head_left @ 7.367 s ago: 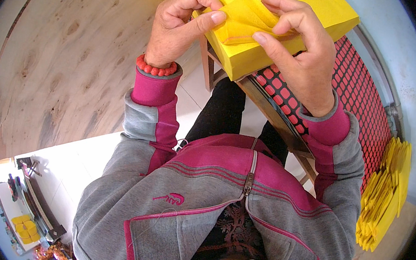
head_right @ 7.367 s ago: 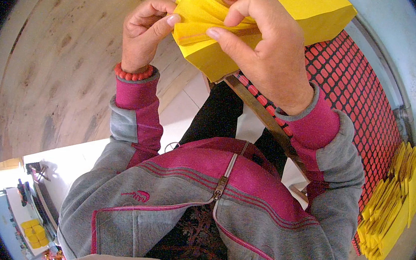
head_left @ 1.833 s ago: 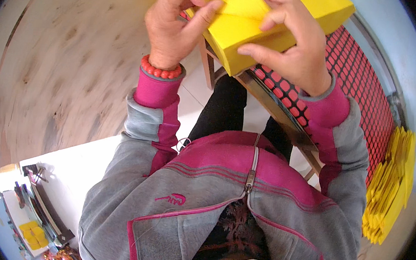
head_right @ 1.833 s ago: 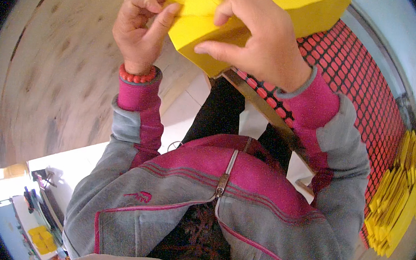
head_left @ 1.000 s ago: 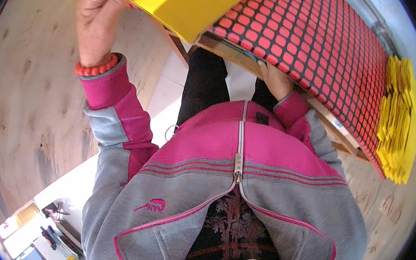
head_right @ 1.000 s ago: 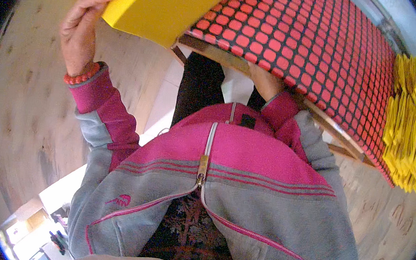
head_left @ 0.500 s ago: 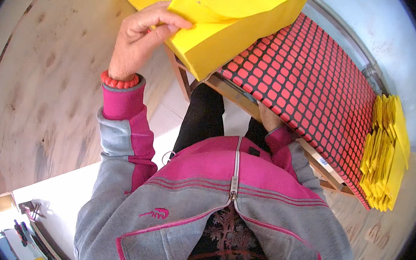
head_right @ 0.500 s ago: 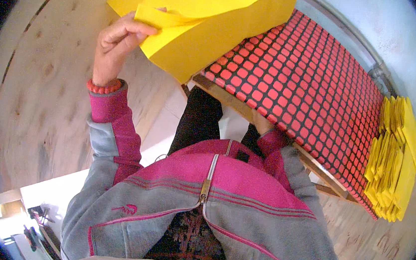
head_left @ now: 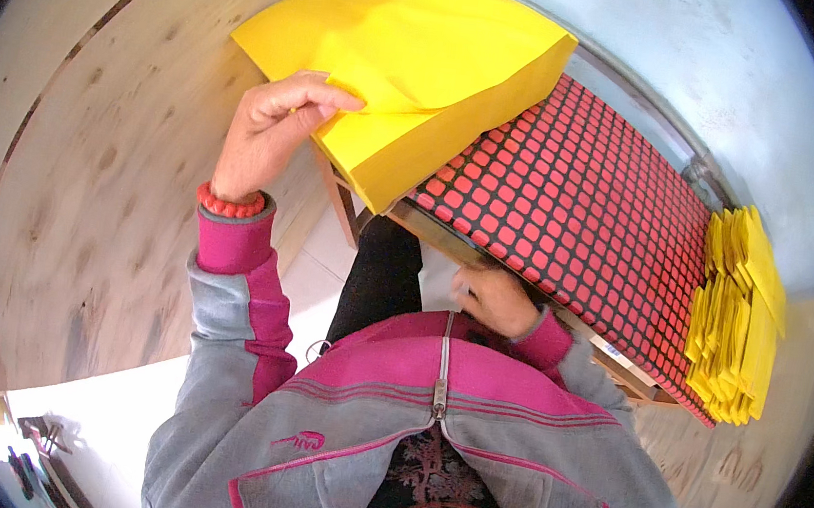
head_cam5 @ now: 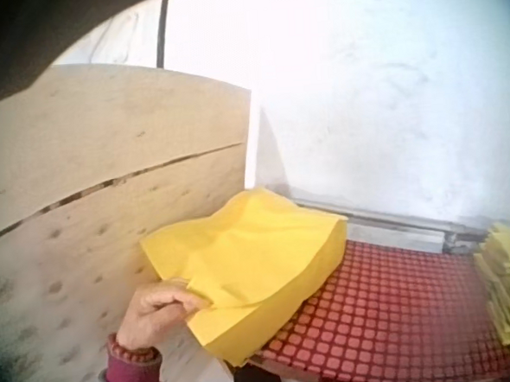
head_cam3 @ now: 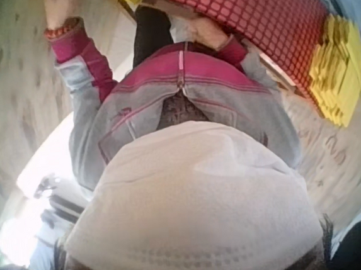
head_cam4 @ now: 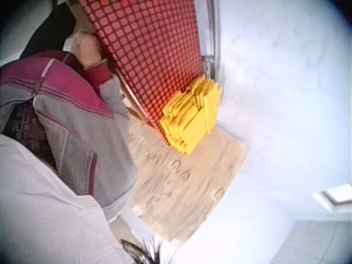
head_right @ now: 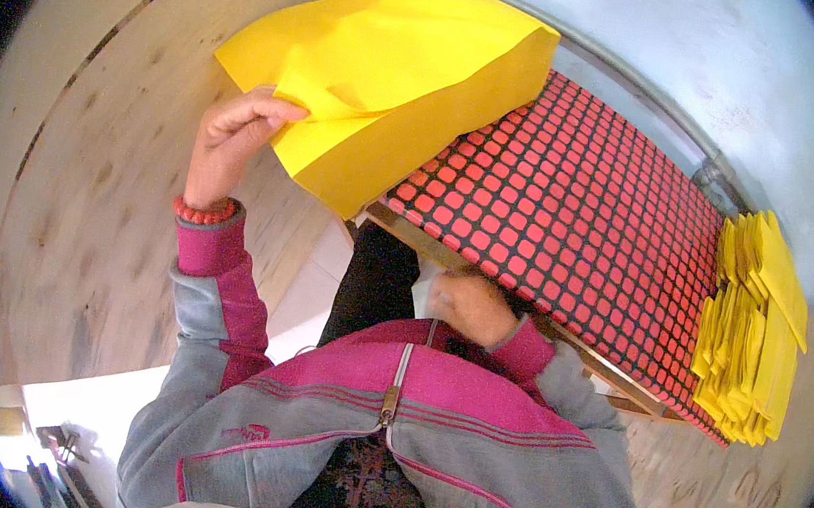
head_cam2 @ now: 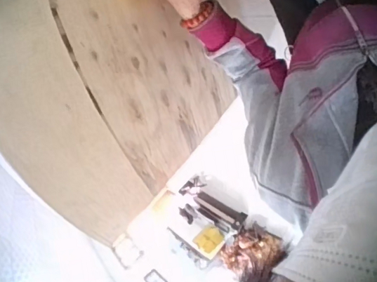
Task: The person folds yellow paper sheets by hand on a patterned table. They repeatedly fold, crease, and stack the sheets into a neat pile.
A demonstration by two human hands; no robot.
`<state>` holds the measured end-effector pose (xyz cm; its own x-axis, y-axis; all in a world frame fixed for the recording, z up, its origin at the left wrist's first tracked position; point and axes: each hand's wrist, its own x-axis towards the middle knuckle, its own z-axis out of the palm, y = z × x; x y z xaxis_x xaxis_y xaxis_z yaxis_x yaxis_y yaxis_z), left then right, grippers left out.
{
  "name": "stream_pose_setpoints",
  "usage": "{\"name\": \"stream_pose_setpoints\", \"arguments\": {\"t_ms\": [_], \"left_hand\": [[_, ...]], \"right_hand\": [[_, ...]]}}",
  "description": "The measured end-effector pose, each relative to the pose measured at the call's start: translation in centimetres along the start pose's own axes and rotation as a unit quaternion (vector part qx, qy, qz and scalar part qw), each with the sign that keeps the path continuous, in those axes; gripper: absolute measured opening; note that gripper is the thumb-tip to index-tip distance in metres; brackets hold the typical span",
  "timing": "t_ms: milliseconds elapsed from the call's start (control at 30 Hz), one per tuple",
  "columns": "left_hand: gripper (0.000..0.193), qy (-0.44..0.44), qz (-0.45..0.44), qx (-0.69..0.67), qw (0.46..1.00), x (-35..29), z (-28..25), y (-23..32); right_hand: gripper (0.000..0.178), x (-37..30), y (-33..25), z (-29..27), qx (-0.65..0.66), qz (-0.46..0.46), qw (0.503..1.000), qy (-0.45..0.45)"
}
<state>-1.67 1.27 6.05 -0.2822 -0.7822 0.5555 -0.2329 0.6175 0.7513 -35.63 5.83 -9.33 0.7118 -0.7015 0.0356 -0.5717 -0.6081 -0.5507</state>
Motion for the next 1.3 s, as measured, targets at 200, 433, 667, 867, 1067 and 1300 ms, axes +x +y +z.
{"name": "stream_pose_setpoints", "arguments": {"t_ms": [200, 433, 667, 867, 1067, 1300], "left_hand": [[0.021, 0.003, -0.026, 0.010, 1.000, 0.3, -0.4, -0.5], [0.022, 0.022, -0.030, -0.053, 0.998, 0.5, 0.2, -0.6], [0.023, 0.037, -0.049, -0.051, 0.997, 0.1, 0.3, -0.5], [0.026, 0.002, -0.041, -0.091, 0.995, -0.1, -0.5, -0.7], [0.026, 0.000, -0.002, -0.053, 0.999, -0.8, -0.5, -1.4], [0.009, 0.053, -0.014, -0.056, 0.997, -0.4, 0.4, -1.5]], "right_hand": [[0.010, 2.0, -9.7, -11.3, 0.118, -0.231, 0.966, -0.004], [0.019, 10.9, -12.4, -15.1, -0.128, -0.358, 0.889, 0.253], [0.020, 13.7, -10.4, -13.8, -0.196, -0.394, 0.859, 0.262], [0.012, 14.8, -9.2, -12.2, -0.118, -0.384, 0.858, 0.320], [0.016, 15.0, -9.0, -11.8, -0.017, -0.357, 0.882, 0.307], [0.019, 14.5, -9.6, -11.8, -0.007, -0.345, 0.871, 0.351]]}}
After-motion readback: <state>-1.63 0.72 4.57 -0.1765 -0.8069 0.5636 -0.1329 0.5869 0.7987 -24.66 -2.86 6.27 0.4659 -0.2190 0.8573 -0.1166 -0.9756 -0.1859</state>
